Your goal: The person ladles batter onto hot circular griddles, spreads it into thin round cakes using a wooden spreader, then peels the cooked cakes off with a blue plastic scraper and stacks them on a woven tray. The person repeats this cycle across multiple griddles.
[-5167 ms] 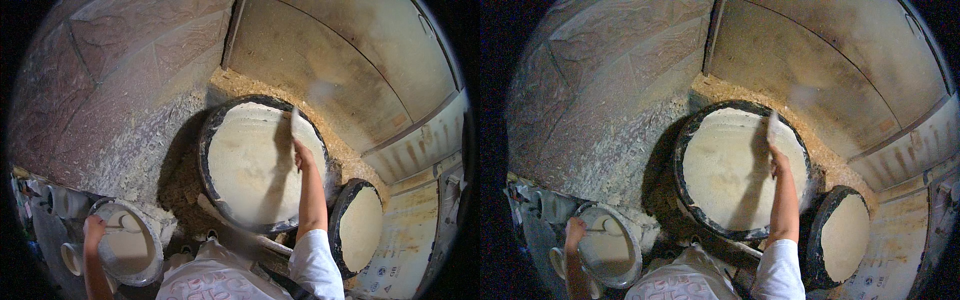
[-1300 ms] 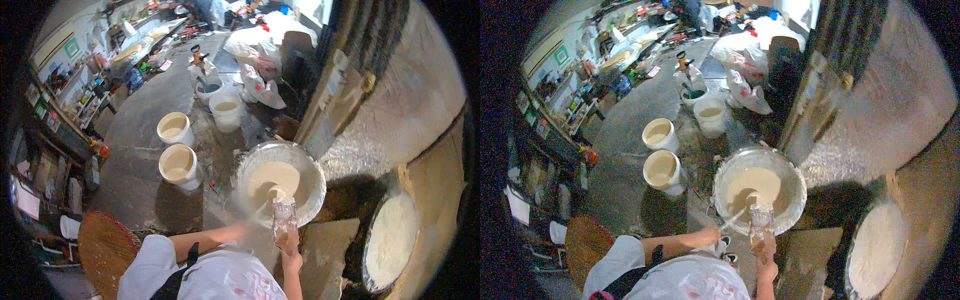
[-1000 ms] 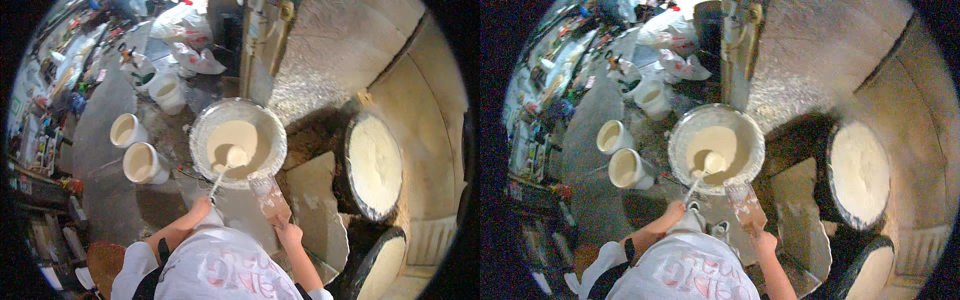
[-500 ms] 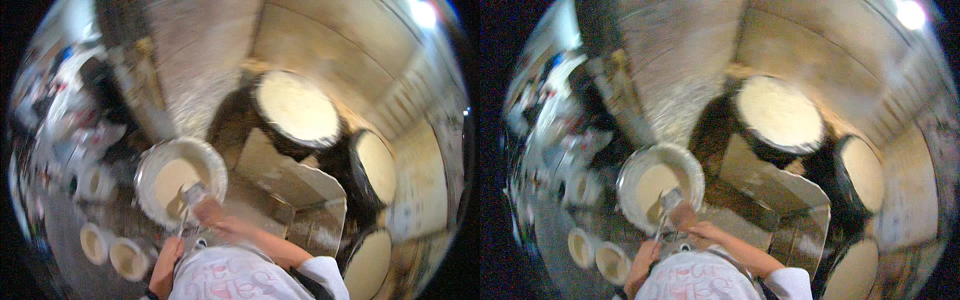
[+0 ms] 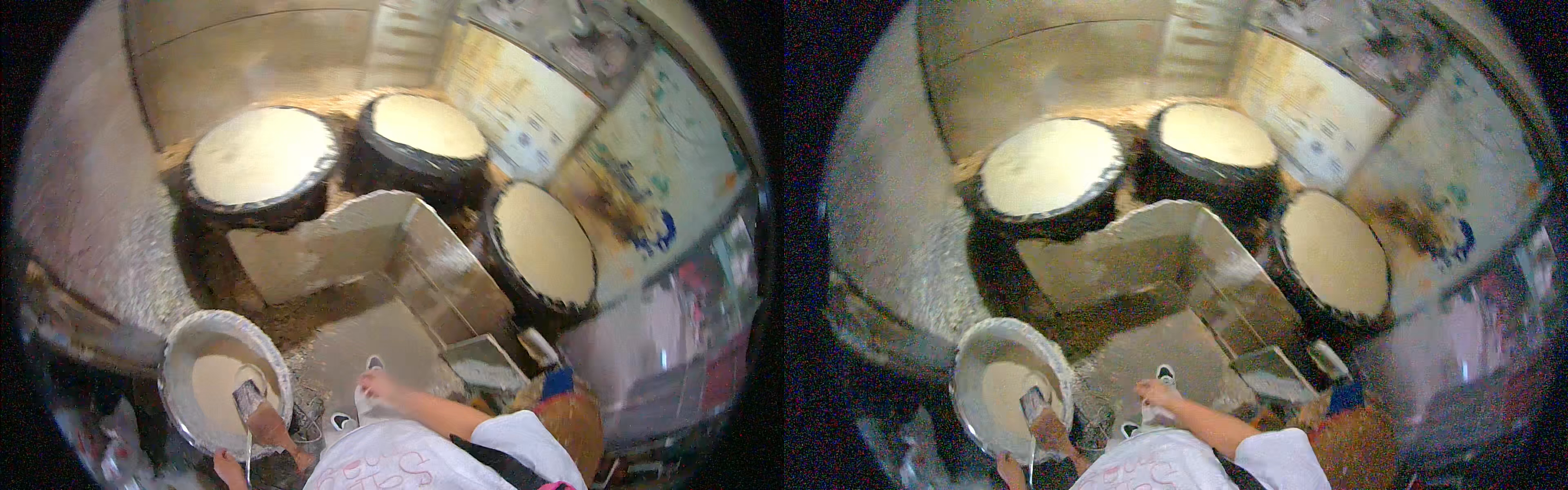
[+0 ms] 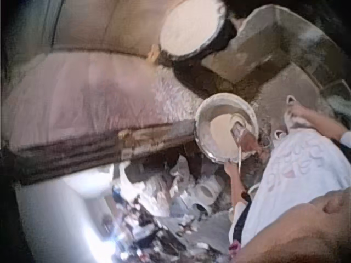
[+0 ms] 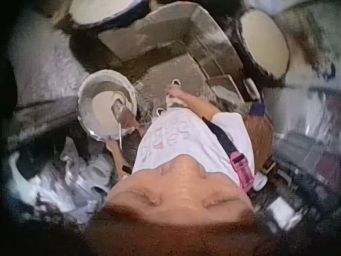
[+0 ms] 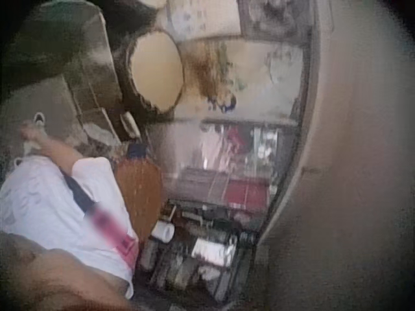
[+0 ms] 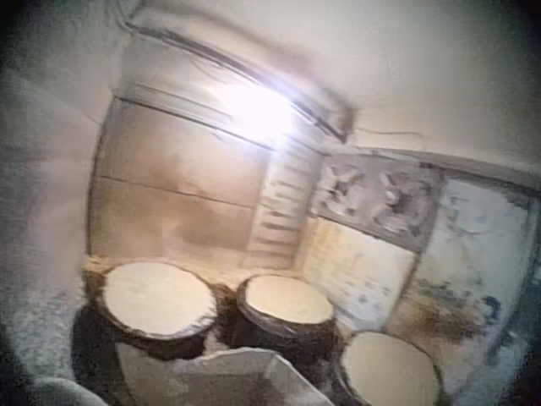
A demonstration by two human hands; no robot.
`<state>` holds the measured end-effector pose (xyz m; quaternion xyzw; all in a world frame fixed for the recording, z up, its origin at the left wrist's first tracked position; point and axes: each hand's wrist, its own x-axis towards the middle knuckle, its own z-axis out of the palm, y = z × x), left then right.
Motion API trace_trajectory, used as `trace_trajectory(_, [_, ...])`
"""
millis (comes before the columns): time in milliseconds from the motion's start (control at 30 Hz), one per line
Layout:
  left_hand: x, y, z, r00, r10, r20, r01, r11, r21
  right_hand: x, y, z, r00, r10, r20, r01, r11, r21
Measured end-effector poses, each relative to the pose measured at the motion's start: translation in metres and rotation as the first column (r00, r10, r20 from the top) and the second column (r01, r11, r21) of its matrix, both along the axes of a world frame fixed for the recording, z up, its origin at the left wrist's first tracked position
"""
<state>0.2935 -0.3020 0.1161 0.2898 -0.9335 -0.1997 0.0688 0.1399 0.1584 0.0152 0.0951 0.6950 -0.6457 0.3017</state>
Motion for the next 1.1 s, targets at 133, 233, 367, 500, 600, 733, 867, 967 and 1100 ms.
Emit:
trace_trajectory(133, [-0.048,0.045,-0.036,0.973,-0.229,-0.012,0.226,0.948,0.227,0.066,0.134,0.025,0.886,-0.269,-0.377,0.464,0.523,0.715])
trace_trajectory(233, [-0.072,0.117,-0.031,0.863,-0.446,-0.237,0.485,0.862,0.146,0.133,0.205,0.065,0.66,-0.621,-0.423,0.645,0.178,0.743])
trace_trajectory(367, [-0.084,0.189,-0.017,0.801,-0.571,-0.179,0.585,0.686,0.433,0.201,0.267,0.086,0.233,-0.656,-0.718,0.883,-0.167,0.439])
trace_trajectory(500, [-0.102,0.218,-0.028,0.645,-0.764,0.002,0.644,0.545,0.538,0.228,0.319,0.077,0.177,-0.771,-0.612,0.718,-0.325,0.616])
trace_trajectory(600, [-0.118,0.215,-0.045,0.446,-0.874,0.192,0.628,0.459,0.628,0.227,0.353,0.071,0.146,-0.834,-0.532,0.542,-0.383,0.748])
trace_trajectory(733, [-0.139,0.2,-0.087,0.241,-0.83,0.504,0.665,0.519,0.537,0.195,0.393,0.073,0.071,-0.891,-0.448,0.416,-0.382,0.825])
trace_trajectory(867, [-0.151,0.181,-0.123,0.345,-0.753,0.561,0.647,0.623,0.438,0.165,0.423,0.107,-0.002,-0.988,-0.153,0.312,-0.146,0.939])
trace_trajectory(967, [-0.159,0.188,-0.136,0.409,-0.728,0.55,0.617,0.665,0.421,0.139,0.428,0.137,0.004,-0.998,-0.06,0.114,-0.059,0.992])
trace_trajectory(1100, [-0.171,0.212,-0.141,0.464,-0.713,0.526,0.594,0.69,0.413,0.122,0.432,0.165,0.0,-1.0,0.025,0.064,0.025,0.998])
